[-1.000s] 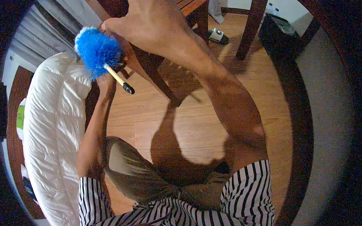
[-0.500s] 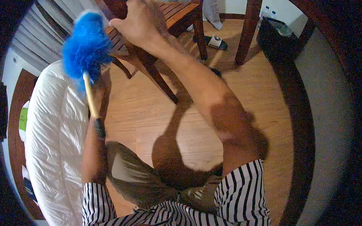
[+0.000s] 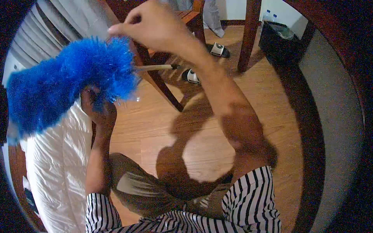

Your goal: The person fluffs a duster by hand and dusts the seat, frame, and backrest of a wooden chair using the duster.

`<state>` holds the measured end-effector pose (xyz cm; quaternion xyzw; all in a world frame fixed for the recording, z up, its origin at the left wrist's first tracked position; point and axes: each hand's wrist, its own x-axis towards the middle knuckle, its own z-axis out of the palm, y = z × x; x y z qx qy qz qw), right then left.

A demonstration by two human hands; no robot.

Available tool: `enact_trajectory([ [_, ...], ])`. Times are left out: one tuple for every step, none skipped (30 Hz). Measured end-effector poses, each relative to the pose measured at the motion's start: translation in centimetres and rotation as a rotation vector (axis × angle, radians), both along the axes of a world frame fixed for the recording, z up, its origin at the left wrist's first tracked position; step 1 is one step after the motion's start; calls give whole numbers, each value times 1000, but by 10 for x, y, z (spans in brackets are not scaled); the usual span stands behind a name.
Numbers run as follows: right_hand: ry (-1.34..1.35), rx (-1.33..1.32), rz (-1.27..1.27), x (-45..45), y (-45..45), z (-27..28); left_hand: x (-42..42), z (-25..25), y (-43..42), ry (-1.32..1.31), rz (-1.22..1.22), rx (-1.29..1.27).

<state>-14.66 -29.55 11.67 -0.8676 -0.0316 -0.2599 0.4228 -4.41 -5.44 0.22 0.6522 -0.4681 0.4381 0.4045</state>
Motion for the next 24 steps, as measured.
enact_trajectory([
  [-13,-43,79,2,6,-3,-5,1,-4,50,-60,-15],
  [-25,-86,159,8,15,-6,-8,3,-5,102,-120,-30],
  [-40,-127,239,12,21,-11,-11,4,-7,150,-180,-43],
  [-59,-212,290,13,27,-16,-14,3,-10,163,-192,-37],
  [-80,-299,338,13,31,-21,-16,1,-13,175,-205,-32],
  [-95,-281,387,17,37,-26,-17,2,-14,180,-197,-24],
  [-124,-235,359,18,36,-28,-19,4,-16,185,-188,-16],
  [-154,-191,332,20,35,-30,-21,6,-17,180,-154,-6],
  [-155,-173,304,20,33,-29,-22,8,-18,172,-120,4],
  [-155,-155,277,20,30,-28,-19,9,-16,135,-88,79],
  [-174,-170,286,20,27,-25,-14,9,-11,103,-57,152],
  [-196,-184,294,18,24,-23,-10,9,-8,68,-25,226],
  [-219,-197,303,16,21,-21,-8,7,-7,90,-26,216],
  [-242,-267,250,12,18,-21,-7,4,-8,114,-26,207],
  [-275,-261,243,9,14,-20,-7,2,-10,140,-27,197],
  [-305,-255,238,7,9,-18,-5,1,-11,196,-48,198],
  [-335,-250,235,7,3,-16,-4,1,-13,252,-68,198],
  [-477,-271,177,12,-6,-19,-3,4,-13,305,-77,196],
  [-549,-223,135,18,-18,-24,-5,9,-15,359,-84,196],
  [-619,-174,93,23,-30,-30,-9,14,-17,380,-94,197],
  [-687,-124,49,27,-39,-39,-15,23,-21,401,-106,198],
  [-599,-24,-93,30,-43,-48,-19,28,-23,421,-118,199],
  [-508,74,-233,34,-46,-58,-19,27,-23,430,-118,218],
  [-415,173,-373,40,-48,-68,-17,25,-24,438,-117,238],
])
